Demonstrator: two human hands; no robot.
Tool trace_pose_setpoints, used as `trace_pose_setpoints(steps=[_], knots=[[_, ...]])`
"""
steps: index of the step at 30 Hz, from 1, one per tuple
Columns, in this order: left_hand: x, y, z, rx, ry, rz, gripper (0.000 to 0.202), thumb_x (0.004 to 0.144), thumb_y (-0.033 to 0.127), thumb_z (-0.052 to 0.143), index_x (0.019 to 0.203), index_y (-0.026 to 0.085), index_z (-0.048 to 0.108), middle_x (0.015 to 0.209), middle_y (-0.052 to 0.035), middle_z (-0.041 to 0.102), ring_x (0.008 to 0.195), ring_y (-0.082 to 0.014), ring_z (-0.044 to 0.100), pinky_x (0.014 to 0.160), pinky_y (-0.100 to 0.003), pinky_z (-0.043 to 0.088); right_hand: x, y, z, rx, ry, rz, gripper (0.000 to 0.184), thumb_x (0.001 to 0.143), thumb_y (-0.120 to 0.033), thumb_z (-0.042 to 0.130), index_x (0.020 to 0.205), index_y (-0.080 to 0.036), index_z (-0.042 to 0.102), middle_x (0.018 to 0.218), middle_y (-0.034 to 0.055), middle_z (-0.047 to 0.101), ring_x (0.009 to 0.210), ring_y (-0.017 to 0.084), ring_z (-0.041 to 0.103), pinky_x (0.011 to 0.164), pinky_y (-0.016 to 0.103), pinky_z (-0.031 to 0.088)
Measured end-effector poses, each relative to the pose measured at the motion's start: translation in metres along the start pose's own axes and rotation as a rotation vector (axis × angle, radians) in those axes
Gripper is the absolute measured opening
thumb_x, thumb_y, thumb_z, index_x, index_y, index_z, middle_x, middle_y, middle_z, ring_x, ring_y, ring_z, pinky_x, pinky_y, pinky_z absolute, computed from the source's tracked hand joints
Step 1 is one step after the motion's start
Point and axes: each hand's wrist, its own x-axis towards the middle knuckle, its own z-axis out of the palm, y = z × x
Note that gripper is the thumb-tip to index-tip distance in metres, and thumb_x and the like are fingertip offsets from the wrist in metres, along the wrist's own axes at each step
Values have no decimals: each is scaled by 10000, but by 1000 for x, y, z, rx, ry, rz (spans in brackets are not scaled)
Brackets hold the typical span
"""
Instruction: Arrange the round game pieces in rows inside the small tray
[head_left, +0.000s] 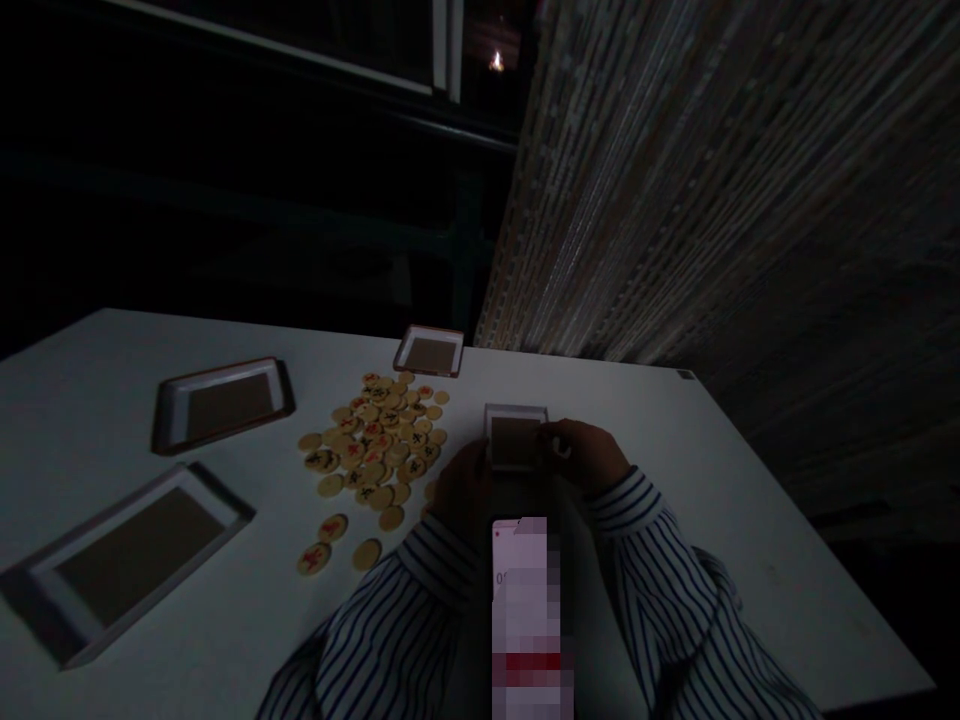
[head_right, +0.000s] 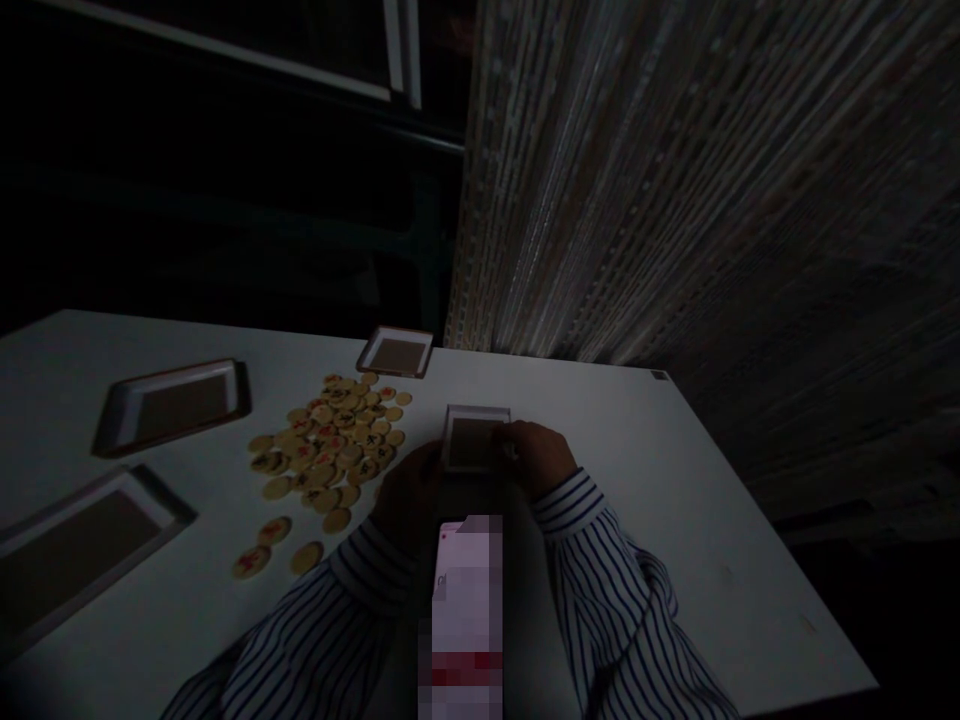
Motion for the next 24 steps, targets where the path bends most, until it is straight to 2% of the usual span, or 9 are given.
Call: trace_pose_setpoints(steps=[4, 8, 15, 24], knots=[[1, 0, 0, 2, -19, -10, 320, 813, 228, 422, 1063, 159, 608, 1056, -107, 654, 974, -222, 604, 851, -362, 472, 6, 3, -2, -42, -70, 0, 287, 720, -300, 608, 1004, -290, 648, 900, 23, 678, 761, 176, 608, 616, 266, 426], [1, 0, -2, -4, -42, -3, 319, 828, 247, 414, 1073, 172, 604, 1042, -94, 660, 976, -212, 604, 855, -355, 471, 10, 5, -4, -80, -148, 21, 245, 718, -308, 606, 955, -291, 664, 835, 22, 675, 711, 170, 607, 586, 256, 409], [-1, -2, -2, -8, -46, -20, 336, 813, 236, 429, 1092, 141, 591, 1054, -117, 651, 965, -233, 606, 844, -377, 480, 15, 0, -4, -40, -235, 10, 199, 713, -299, 603, 892, -277, 686, 836, 20, 681, 712, 163, 611, 608, 258, 422], [-1, -4, 0, 18, -2, -17, 324, 795, 214, 448, 1080, 153, 589, 1057, -105, 647, 975, -220, 603, 857, -355, 481, 23, -4, -5, -90, -318, -91, 175, 759, -305, 586, 874, -238, 699, 931, 67, 652, 806, 198, 604, 642, 276, 433]])
